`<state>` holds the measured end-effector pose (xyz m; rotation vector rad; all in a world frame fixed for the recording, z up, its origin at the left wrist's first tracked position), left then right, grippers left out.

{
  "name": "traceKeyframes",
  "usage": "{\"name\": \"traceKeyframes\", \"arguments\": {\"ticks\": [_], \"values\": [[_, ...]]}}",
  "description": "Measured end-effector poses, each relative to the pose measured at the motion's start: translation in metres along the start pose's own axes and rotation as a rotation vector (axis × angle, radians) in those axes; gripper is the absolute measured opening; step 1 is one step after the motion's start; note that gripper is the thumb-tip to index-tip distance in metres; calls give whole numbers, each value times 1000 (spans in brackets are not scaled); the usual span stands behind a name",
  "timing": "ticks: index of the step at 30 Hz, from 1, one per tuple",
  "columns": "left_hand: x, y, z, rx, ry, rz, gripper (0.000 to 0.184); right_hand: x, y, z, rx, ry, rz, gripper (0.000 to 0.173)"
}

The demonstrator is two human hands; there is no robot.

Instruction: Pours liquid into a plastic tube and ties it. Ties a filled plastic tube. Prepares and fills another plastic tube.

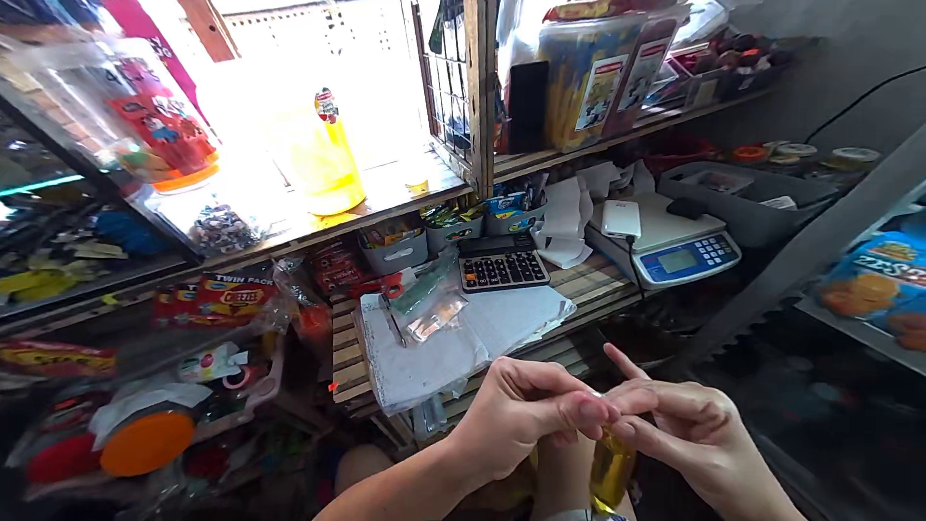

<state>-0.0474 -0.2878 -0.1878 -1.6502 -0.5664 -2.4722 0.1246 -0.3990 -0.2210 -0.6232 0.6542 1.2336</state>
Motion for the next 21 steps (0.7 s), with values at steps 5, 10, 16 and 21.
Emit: {"name": "traceKeyframes", "arguments": {"ticks": [5,10,16,21], "values": [[-6,-3,-2,74,-35,-211,17,-6,-1,13,41,-238,-529,12],[-35,2,-4,179,-30,-615,12,6,-6,56,61,-356,-841,22],[-49,35,23,-135,185,-896,12,-21,18,96,-81,-298,-120,14],[-2,1,47,-278,601,145,13,-39,0,92,-326,-279,141,14]]}}
Point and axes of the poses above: each hand's wrist, its own z-axis towards the middle knuckle, its own y-axis out of the palm, x = y × z, the point moved 2 cm from there along z, towards the middle knuckle, and after that the axes turned 3 degrees about z, right-handed, at the moved point
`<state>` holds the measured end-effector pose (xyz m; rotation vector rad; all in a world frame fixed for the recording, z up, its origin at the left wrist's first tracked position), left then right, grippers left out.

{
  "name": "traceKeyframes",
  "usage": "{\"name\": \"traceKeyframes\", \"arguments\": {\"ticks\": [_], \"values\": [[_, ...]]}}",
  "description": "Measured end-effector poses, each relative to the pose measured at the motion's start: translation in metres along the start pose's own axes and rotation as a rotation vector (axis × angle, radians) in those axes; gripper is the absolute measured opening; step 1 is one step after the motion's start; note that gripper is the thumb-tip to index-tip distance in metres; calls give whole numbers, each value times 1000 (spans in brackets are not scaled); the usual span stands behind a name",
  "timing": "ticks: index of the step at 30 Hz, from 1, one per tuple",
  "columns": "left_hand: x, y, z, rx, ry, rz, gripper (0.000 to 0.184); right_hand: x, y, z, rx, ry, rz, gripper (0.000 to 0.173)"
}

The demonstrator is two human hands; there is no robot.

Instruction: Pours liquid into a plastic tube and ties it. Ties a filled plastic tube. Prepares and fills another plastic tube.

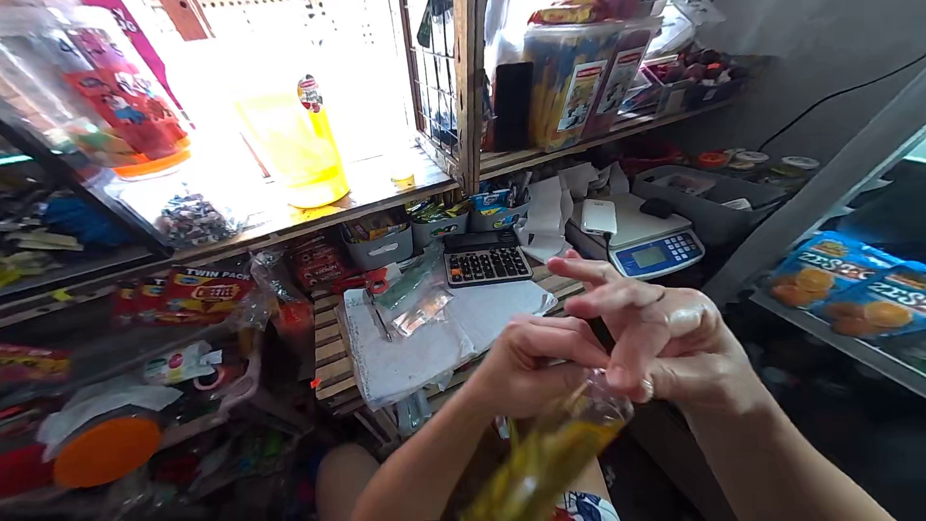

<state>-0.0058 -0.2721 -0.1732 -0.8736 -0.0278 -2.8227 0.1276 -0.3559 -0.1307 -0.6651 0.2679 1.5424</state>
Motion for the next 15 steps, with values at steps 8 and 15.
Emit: {"name": "traceKeyframes", "arguments": {"ticks": [8,15], "values": [[0,9,-16,-20,-155,663,10,18,4,-100,374,231,-65,13],[-72,49,-72,41,-247,1241,12,60,23,-189,783,443,-497,8]]}}
Point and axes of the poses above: each hand's wrist, its own z-axis towards the middle knuckle, its own y-axis out of the palm, x = y × z, the point moved 2 cm from there along z, towards the middle knuckle, and after that the axes turned 3 degrees about z, right-handed, at the moved point
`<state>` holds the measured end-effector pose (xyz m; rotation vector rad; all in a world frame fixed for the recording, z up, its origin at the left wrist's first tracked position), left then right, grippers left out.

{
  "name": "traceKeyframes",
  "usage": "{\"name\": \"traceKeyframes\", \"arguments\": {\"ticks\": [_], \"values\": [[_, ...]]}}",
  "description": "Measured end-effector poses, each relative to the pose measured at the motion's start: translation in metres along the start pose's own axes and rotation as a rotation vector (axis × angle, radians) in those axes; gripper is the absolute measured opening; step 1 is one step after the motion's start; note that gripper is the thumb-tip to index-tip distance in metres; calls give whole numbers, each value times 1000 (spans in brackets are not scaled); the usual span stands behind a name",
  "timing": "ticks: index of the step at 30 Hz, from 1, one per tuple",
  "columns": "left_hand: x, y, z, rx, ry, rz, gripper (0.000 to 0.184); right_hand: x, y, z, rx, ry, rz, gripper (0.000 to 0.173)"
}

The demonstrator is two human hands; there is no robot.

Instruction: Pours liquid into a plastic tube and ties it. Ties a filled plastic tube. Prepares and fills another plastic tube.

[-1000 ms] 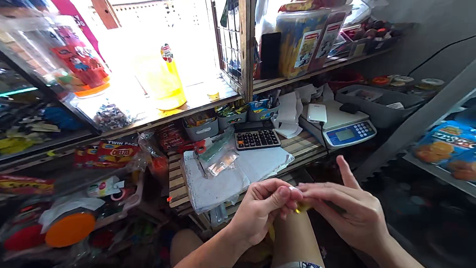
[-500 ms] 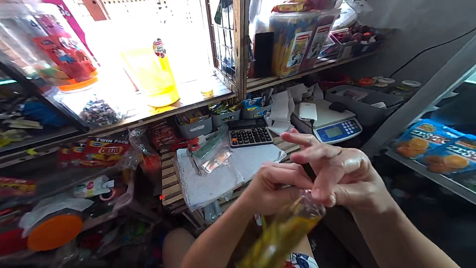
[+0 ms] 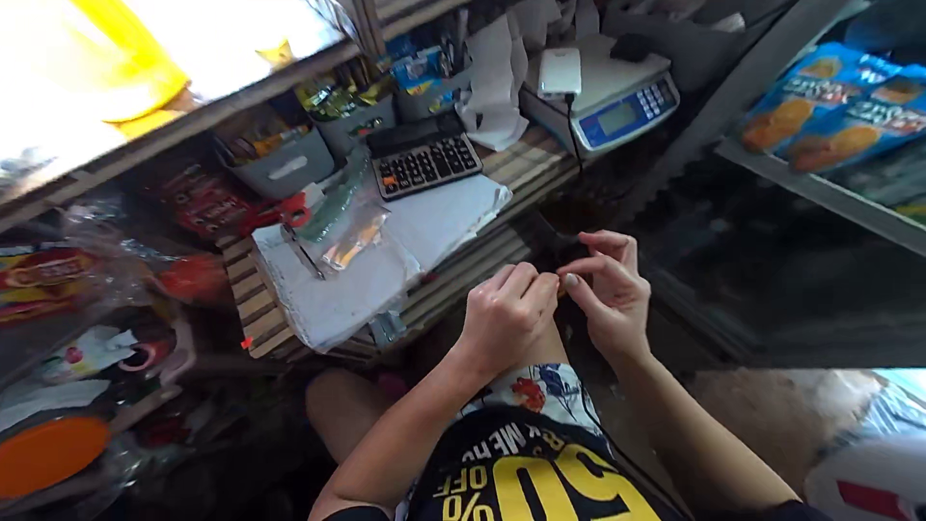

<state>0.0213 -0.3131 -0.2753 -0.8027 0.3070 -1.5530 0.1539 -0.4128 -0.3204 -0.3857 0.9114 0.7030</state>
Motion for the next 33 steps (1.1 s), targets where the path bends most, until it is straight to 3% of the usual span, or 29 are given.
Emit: {"name": "traceKeyframes", "arguments": {"ticks": [3,8,13,18,22,26,33], "values": [[-10,20,-18,-162,-180,-80,10,27,-1,-23,-14,10,-96,6],[-25,38,-35,-493,-856,-749,12,45,-8,-50,-16,-62,-242,3],[-28,49,-46,-506,-1014,-977,16,49,-11,-58,28,-174,-348,3],[-25,51,-53,-418,-968,-1006,10,40,-7,-53,-24,-182,-432,9],[-19,49,-55,-247,-687,-702,10,35,-5,-50,-5,9,-384,13],[-15,50,-54,-163,-511,-459,8,34,-5,-52,43,45,-410,13],[-14,56,-51,-169,-406,-213,6,35,2,-51,43,30,-456,15]]}}
Point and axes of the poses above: each hand's wrist, its own z-axis towards the middle knuckle, its own y-axis out of the palm, x = y × z, the point moved 2 cm from there along z, towards the middle knuckle, and after that the axes turned 3 degrees about z, right-handed, at the moved point
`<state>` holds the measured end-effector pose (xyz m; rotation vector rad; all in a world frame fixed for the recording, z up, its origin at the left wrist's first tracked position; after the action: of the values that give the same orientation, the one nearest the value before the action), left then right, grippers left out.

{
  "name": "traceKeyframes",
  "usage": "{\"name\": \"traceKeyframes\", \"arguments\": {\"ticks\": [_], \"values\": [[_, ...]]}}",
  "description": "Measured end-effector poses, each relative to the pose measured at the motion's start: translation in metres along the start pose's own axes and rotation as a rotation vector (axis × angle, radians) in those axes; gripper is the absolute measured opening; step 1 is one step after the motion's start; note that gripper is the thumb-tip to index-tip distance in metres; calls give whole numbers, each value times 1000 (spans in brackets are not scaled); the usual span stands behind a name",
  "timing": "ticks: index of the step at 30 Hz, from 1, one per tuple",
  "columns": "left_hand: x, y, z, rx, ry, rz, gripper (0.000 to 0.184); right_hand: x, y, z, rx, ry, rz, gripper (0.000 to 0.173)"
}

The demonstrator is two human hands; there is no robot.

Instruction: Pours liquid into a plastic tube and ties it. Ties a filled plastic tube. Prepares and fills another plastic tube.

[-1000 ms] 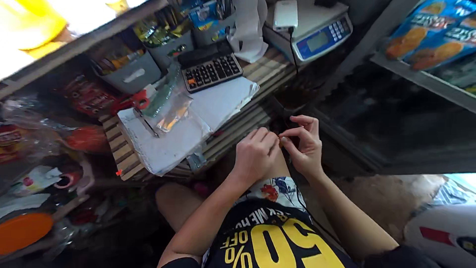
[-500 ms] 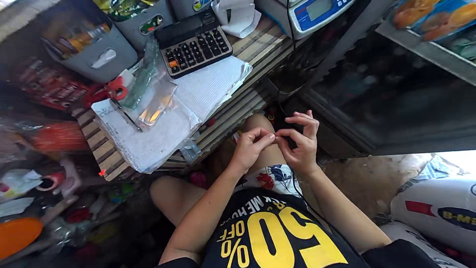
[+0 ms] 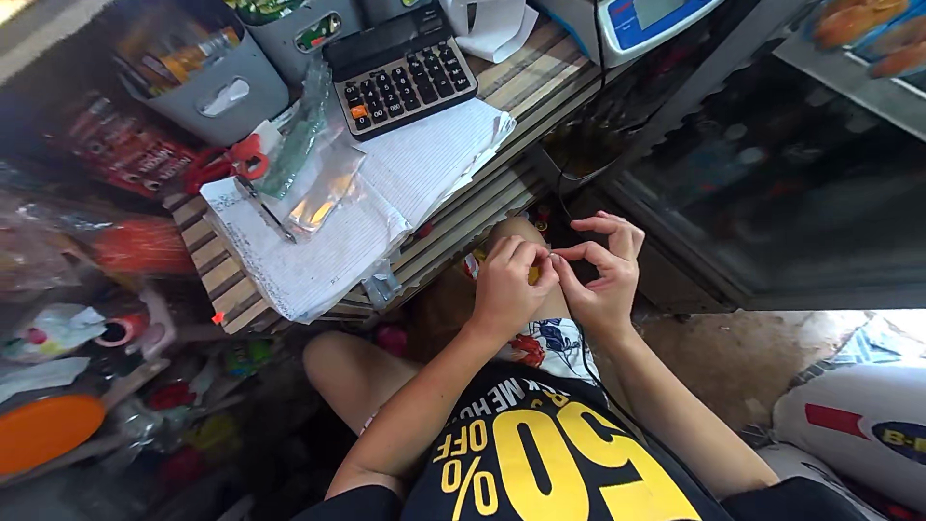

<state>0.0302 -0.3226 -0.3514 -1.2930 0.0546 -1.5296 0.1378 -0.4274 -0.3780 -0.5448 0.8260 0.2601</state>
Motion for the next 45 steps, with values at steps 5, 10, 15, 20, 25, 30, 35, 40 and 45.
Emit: {"name": "traceKeyframes", "arguments": {"ticks": [5,10,15,20,25,30,35,40,45], "values": [[-6,0,10,37,45,64,6,0,-2,3,-69,-40,-44,14],[-12,0,14,-14,4,-21,3,9,-4,1,-105,45,95,16],[-11,-5,10,28,74,46,9,10,-3,-1,-95,87,123,14],[-6,-8,12,44,144,222,5,10,-3,2,-100,131,109,16],[-11,-18,19,-194,-30,-9,7,11,-5,5,-121,167,146,17],[-22,-20,29,-361,-205,-284,13,17,-3,6,-155,195,215,12],[-29,-13,25,-451,-704,-677,15,23,3,5,-194,65,278,13],[-30,-11,20,-359,-846,-773,15,1,-3,18,-221,-294,-119,12],[-17,-17,15,-306,-847,-752,10,-8,2,19,-286,-287,-208,12]]}}
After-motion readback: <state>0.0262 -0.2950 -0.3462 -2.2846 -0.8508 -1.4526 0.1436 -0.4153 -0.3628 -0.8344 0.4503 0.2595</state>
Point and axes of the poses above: each hand's wrist, its own z-axis towards the middle knuckle, its own y-axis out of the palm, x = y × z, the point moved 2 cm from there along z, towards the middle knuckle, and after that the axes turned 3 degrees about z, right-handed, at the moved point
